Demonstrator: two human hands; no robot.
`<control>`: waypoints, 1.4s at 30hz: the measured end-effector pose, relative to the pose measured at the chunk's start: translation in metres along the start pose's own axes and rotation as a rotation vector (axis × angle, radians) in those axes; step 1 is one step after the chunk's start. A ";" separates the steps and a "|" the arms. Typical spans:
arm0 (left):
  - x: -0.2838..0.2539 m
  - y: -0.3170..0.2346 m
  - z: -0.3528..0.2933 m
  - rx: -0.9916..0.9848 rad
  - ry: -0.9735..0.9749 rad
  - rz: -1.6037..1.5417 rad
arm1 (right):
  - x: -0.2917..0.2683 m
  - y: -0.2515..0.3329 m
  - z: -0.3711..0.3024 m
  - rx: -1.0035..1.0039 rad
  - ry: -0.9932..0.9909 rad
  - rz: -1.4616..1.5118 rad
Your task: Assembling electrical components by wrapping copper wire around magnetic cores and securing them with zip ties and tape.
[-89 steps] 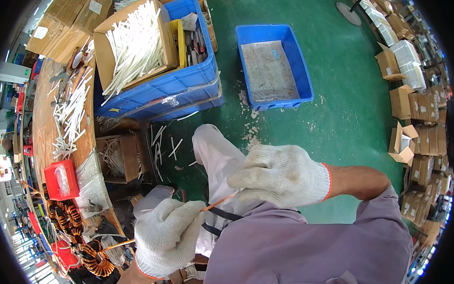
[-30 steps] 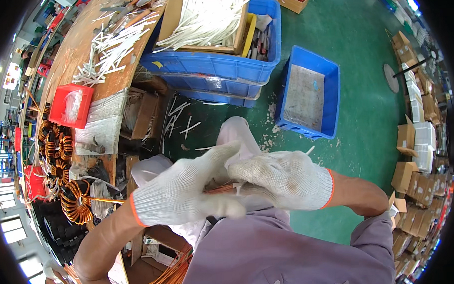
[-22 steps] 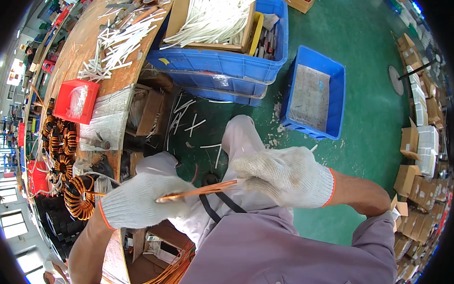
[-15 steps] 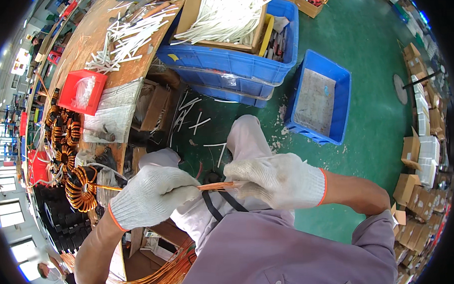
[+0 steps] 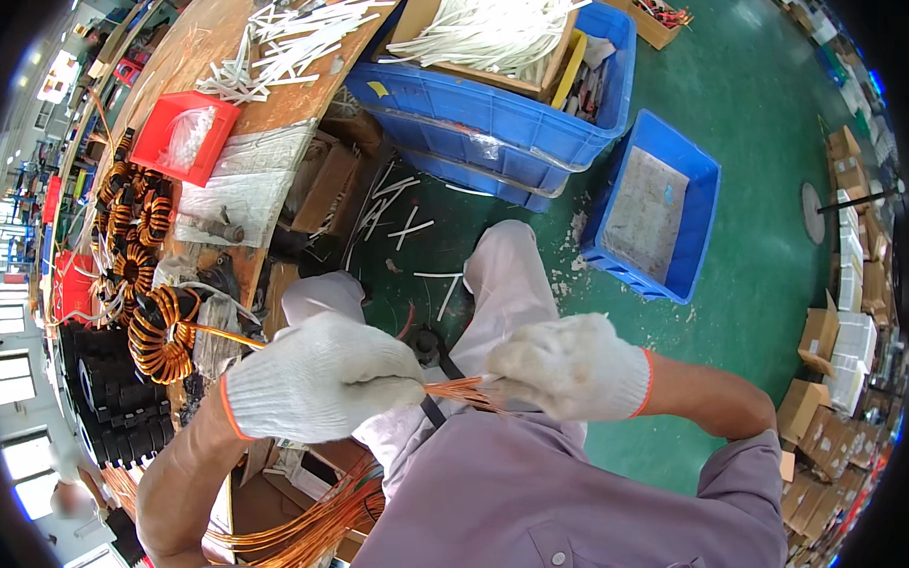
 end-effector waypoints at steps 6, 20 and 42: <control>0.008 0.002 -0.004 0.061 -0.104 0.083 | 0.045 0.002 0.029 0.035 0.216 0.088; -0.024 0.025 -0.049 0.026 -0.293 0.399 | 0.089 0.005 0.044 0.123 0.264 0.191; -0.023 0.021 -0.046 0.027 -0.285 0.185 | 0.088 0.002 0.041 0.134 0.109 0.096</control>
Point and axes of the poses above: each hand's wrist, its own z-axis towards the middle knuckle, its own x-axis out of the palm, y = z × x, the point moved 9 cm from there along z, towards the middle knuckle, and after that the axes turned 4 degrees about -z, right-handed, at the moved point
